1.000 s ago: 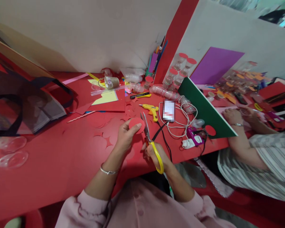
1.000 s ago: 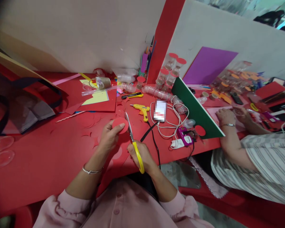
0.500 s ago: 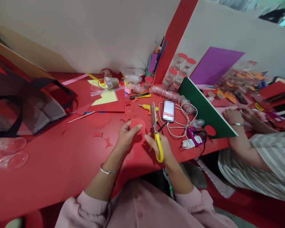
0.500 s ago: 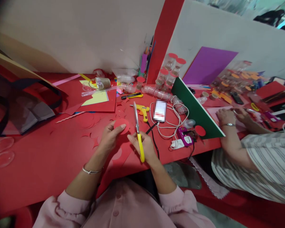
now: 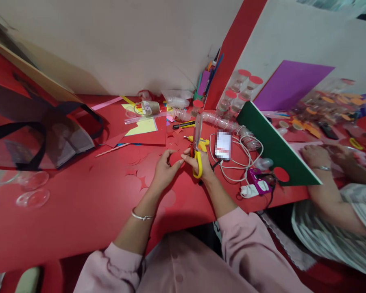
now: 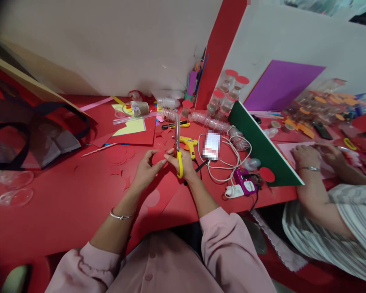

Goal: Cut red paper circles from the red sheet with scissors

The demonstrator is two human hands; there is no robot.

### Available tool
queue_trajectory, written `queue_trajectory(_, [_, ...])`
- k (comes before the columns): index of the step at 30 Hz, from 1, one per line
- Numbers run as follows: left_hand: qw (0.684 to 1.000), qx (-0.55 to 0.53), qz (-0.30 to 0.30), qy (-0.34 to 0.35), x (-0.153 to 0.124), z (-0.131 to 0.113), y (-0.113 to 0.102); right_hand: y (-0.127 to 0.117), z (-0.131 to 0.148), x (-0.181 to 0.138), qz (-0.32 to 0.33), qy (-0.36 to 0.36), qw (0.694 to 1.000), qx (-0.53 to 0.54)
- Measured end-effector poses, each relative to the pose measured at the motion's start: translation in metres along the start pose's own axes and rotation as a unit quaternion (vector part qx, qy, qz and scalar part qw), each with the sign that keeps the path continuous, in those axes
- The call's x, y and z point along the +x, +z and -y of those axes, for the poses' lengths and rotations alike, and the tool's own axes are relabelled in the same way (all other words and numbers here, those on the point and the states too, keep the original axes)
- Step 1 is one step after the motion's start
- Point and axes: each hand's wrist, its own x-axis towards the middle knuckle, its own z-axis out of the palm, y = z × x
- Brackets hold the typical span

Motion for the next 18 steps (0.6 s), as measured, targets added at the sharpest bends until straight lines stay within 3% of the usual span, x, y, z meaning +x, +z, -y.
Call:
queue_trajectory(2, [0.998,0.056,-0.009,0.034,0.003,0.003,-0.003,0.003,-0.008,0.001,-0.009,0.017,1.0,0.013])
queue_trajectory(7, [0.989,0.118,0.044,0.072,0.004,0.01,-0.008,0.003,-0.017,-0.002,-0.006,0.039,0.999,0.03])
queue_trajectory(11, [0.988,0.138,0.01,0.062,0.003,0.009,-0.008,0.0,-0.018,-0.002,-0.001,0.034,0.999,0.024])
queue_trajectory(18, [0.999,0.025,-0.046,-0.014,0.0,0.011,0.004,0.0,-0.018,-0.004,-0.042,0.032,0.998,0.037])
